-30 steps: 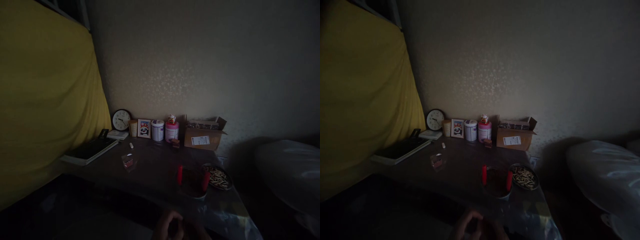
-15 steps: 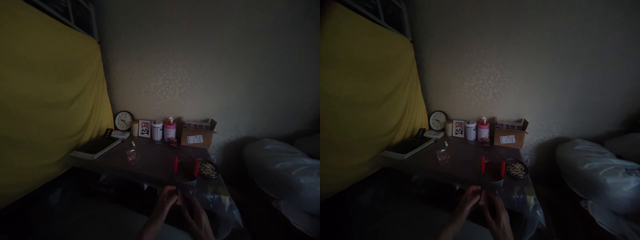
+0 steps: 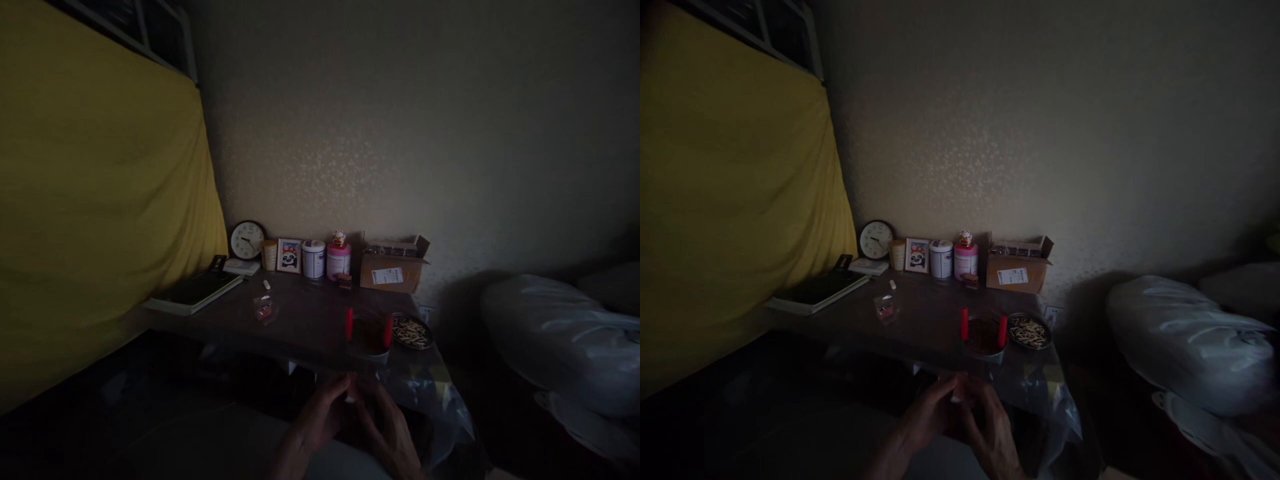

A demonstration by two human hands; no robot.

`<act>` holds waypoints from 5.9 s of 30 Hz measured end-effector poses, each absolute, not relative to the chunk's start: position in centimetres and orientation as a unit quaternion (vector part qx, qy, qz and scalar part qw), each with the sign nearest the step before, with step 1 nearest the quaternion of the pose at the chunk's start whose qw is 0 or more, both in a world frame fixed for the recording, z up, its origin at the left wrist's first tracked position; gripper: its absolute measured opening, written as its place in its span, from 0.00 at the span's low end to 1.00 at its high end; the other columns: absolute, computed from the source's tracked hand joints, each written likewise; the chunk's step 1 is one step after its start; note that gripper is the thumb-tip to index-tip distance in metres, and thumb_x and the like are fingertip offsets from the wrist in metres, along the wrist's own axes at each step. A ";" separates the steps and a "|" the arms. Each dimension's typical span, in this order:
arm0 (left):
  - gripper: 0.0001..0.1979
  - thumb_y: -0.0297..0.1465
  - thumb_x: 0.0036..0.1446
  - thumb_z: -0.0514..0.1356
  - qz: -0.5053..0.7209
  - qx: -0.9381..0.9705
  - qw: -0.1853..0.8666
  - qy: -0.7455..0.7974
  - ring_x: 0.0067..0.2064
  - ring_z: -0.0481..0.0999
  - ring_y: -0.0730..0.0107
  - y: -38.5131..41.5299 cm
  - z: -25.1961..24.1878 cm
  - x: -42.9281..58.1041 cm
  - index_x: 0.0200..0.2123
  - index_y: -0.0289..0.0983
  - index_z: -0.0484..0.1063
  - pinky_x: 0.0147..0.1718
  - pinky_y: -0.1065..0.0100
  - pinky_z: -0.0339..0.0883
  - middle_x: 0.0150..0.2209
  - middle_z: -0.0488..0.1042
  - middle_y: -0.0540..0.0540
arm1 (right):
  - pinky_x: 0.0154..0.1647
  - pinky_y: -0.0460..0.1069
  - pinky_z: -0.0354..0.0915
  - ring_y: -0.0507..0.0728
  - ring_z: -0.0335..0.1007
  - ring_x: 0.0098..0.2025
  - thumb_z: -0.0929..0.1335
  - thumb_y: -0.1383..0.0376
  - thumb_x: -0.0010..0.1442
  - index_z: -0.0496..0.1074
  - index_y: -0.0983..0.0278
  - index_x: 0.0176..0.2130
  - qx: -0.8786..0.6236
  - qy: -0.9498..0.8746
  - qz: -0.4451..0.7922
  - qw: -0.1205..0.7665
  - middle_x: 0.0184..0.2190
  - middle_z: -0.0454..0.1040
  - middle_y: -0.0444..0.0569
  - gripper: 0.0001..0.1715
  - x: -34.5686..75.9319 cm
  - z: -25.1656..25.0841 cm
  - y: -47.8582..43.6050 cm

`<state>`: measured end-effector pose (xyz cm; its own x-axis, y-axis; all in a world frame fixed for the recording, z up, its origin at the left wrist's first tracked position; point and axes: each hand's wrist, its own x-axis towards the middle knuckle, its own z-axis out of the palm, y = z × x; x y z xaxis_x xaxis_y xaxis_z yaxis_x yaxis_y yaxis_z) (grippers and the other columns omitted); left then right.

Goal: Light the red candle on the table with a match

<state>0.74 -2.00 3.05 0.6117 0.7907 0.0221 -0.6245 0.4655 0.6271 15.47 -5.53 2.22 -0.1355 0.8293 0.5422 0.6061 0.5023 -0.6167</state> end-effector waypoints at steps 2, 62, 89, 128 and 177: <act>0.10 0.33 0.53 0.59 0.411 0.298 0.849 0.149 0.47 0.69 0.59 -2.1 3.1 0.8 0.39 0.36 0.73 0.45 0.63 0.58 0.43 0.73 0.42 | 0.50 0.50 0.66 0.57 0.67 0.51 0.62 0.63 0.60 0.64 0.59 0.51 -0.478 -0.746 0.130 0.446 0.49 0.71 0.50 0.18 15.5 2.3 -5.6; 0.13 0.35 0.54 0.57 0.335 0.291 0.866 0.232 0.35 0.74 0.66 -2.2 2.0 0.6 0.41 0.35 0.71 0.31 0.68 0.63 0.34 0.76 0.44 | 0.44 0.51 0.66 0.57 0.70 0.43 0.60 0.63 0.62 0.73 0.62 0.38 -0.497 -0.729 0.134 0.451 0.38 0.74 0.51 0.13 17.4 3.6 -5.3; 0.15 0.40 0.48 0.52 0.224 0.422 0.792 0.379 0.21 0.66 0.74 -1.8 0.8 0.5 0.26 0.34 0.71 0.18 0.72 0.51 0.20 0.71 0.48 | 0.29 0.44 0.62 0.52 0.69 0.30 0.59 0.70 0.62 0.69 0.62 0.32 -0.494 -0.836 0.027 0.236 0.30 0.73 0.46 0.12 17.4 2.2 -5.6; 0.18 0.45 0.47 0.52 0.212 0.475 0.755 0.399 0.18 0.62 0.74 -1.8 0.4 0.9 0.24 0.35 0.70 0.16 0.71 0.47 0.17 0.68 0.50 | 0.28 0.43 0.58 0.51 0.65 0.28 0.61 0.71 0.59 0.64 0.63 0.31 -0.486 -0.838 0.078 0.235 0.30 0.70 0.46 0.06 17.6 2.4 -5.8; 0.17 0.34 0.47 0.53 0.399 0.328 0.803 0.298 0.18 0.65 0.77 -1.2 1.2 0.7 0.42 0.38 0.70 0.16 0.73 0.49 0.29 0.73 0.49 | 0.31 0.47 0.64 0.57 0.69 0.32 0.66 0.55 0.54 0.70 0.64 0.31 -0.530 -0.625 0.325 0.473 0.27 0.73 0.47 0.15 17.1 2.9 -5.3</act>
<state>0.68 -1.19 1.23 0.5042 0.8359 -0.2168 -0.4454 0.4668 0.7640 17.08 -5.29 2.94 0.0086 0.9690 0.2468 0.3554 0.2277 -0.9066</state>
